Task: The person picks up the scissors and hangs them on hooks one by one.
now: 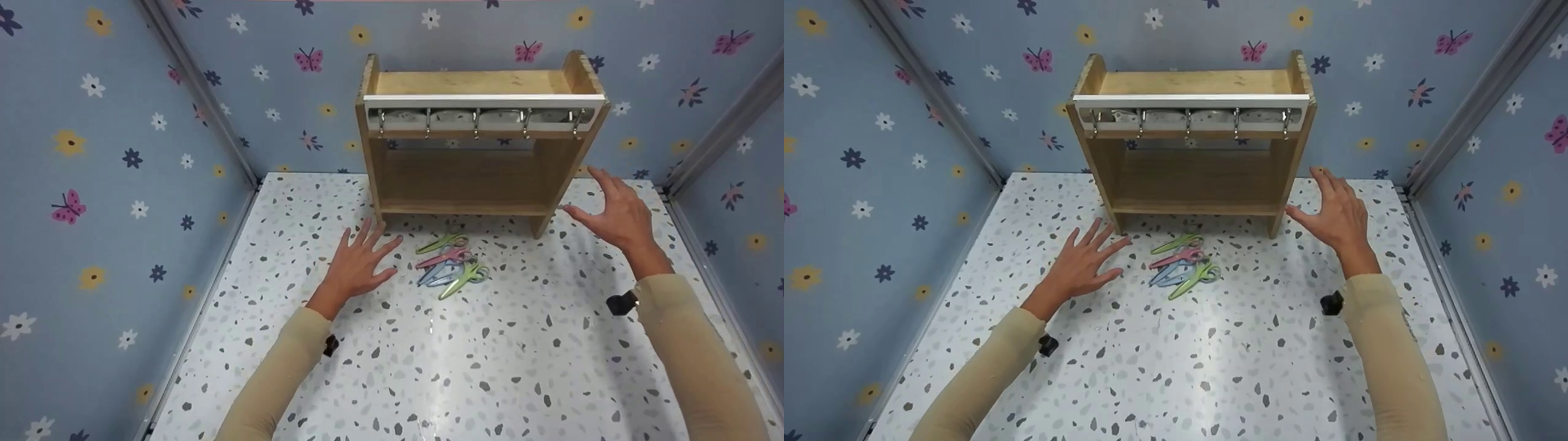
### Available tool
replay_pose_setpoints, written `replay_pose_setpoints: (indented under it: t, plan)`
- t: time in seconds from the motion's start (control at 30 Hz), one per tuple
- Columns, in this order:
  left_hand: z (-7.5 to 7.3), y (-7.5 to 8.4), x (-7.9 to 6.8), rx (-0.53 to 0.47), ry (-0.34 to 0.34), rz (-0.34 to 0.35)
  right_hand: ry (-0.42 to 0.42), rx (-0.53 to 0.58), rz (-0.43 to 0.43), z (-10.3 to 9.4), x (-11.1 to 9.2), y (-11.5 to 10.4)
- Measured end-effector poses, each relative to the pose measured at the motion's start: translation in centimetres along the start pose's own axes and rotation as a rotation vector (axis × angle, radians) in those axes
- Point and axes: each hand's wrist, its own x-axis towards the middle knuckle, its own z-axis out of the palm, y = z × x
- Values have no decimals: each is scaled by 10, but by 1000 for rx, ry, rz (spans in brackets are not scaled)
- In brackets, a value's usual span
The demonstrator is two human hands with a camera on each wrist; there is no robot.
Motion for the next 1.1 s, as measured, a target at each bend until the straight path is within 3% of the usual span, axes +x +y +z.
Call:
replay_pose_setpoints:
  t: [0.27, 0.63, 1.1]
  plan:
    - [4, 8, 7, -36, 0, -20, 3, 120, 59, 9, 2, -3]
    - [10, 14, 13, -72, 14, -18, 52, 279, 64, 15, 4, -8]
    - [14, 28, 25, -83, 41, -2, 116, 503, 82, 38, 7, -17]
